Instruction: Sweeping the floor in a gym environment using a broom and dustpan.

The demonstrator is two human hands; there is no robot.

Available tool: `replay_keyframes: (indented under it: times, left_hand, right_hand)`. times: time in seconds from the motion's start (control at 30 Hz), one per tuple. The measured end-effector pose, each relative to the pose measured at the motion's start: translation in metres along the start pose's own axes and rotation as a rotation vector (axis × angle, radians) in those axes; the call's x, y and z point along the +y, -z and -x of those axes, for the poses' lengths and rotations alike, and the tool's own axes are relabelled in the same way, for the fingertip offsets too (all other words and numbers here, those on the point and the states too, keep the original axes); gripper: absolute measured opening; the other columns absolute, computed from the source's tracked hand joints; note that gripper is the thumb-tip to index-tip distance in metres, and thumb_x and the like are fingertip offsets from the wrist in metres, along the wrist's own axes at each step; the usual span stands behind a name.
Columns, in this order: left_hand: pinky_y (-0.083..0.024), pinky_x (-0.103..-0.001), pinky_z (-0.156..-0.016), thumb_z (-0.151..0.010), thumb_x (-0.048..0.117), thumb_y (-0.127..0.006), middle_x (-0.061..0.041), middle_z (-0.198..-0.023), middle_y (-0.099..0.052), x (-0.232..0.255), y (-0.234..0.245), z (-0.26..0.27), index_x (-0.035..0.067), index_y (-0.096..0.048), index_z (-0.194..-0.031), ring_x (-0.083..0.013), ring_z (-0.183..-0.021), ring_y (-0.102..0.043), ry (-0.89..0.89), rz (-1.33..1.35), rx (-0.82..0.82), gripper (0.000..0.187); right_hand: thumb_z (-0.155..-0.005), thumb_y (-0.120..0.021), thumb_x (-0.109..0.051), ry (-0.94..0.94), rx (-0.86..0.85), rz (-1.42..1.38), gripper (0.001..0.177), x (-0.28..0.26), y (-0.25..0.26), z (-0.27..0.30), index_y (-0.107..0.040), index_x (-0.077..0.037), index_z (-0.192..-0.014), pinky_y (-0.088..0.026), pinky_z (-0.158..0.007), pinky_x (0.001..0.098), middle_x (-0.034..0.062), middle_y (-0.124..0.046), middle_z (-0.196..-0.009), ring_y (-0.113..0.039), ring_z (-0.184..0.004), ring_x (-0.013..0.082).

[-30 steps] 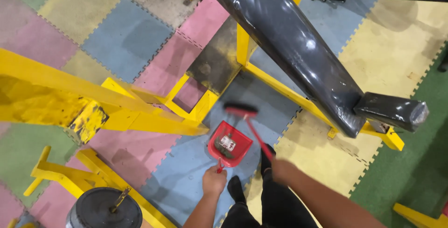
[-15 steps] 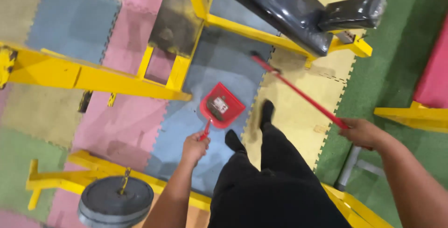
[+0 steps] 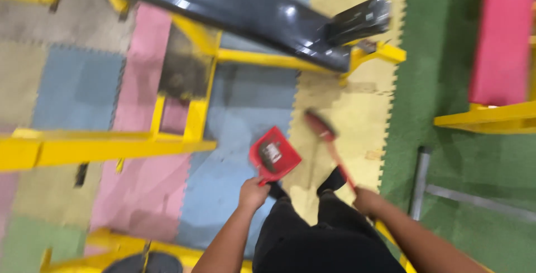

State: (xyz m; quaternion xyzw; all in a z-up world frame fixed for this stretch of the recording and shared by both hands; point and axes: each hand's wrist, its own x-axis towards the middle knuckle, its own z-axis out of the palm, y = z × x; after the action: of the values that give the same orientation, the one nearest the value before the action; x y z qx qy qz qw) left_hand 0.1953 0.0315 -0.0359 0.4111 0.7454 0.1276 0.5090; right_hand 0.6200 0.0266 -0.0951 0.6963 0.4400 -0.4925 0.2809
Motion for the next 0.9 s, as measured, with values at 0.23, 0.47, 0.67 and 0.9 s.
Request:
replay_keyframes:
  times: [0.23,0.47,0.67,0.9]
  left_hand:
    - [-0.053,-0.034,-0.052,-0.081,0.019,-0.075,-0.011,-0.069,-0.071,0.081,-0.033,-0.001,0.010,-0.070,-0.130,-0.0160,-0.053,-0.064,0.075,0.016,-0.013,0.050]
    - [-0.045,-0.031,-0.046,-0.085,0.012,-0.071,-0.006,-0.065,-0.065,0.166,-0.087,0.010,0.009,-0.072,-0.131,-0.0139,-0.048,-0.054,0.167,0.108,-0.137,0.046]
    - [-0.041,-0.030,-0.044,-0.087,0.013,-0.074,-0.005,-0.067,-0.063,0.217,-0.163,-0.025,0.008,-0.068,-0.133,-0.0134,-0.047,-0.051,0.107,0.107,-0.280,0.047]
    - [-0.040,-0.028,-0.044,-0.087,0.011,-0.074,-0.004,-0.068,-0.062,0.318,-0.241,-0.031,0.007,-0.068,-0.133,-0.0118,-0.048,-0.050,0.028,0.021,-0.441,0.047]
  right_hand:
    - [-0.086,-0.076,-0.023,0.281,-0.065,-0.335,0.066,0.063,0.073,0.100,-0.052,-0.014,-0.147,-0.051,-0.050,0.0347,0.0119,-0.074,-0.087,-0.067,-0.054,0.0203]
    - [-0.090,-0.074,-0.029,0.135,-0.187,-0.422,0.054,0.172,0.158,0.158,-0.064,-0.024,-0.143,-0.037,-0.042,0.0302,0.0027,-0.059,-0.070,-0.047,-0.047,0.0138]
    - [-0.089,-0.070,-0.033,0.062,0.032,-0.338,0.045,0.270,0.181,0.164,-0.067,-0.019,-0.132,-0.051,-0.051,0.0362,0.0044,-0.078,-0.084,-0.061,-0.055,0.0189]
    - [-0.092,-0.065,-0.044,-0.207,0.168,-0.436,0.048,0.339,0.156,0.190,-0.066,-0.011,-0.128,-0.061,-0.074,0.0474,0.0142,-0.080,-0.099,-0.078,-0.081,0.0323]
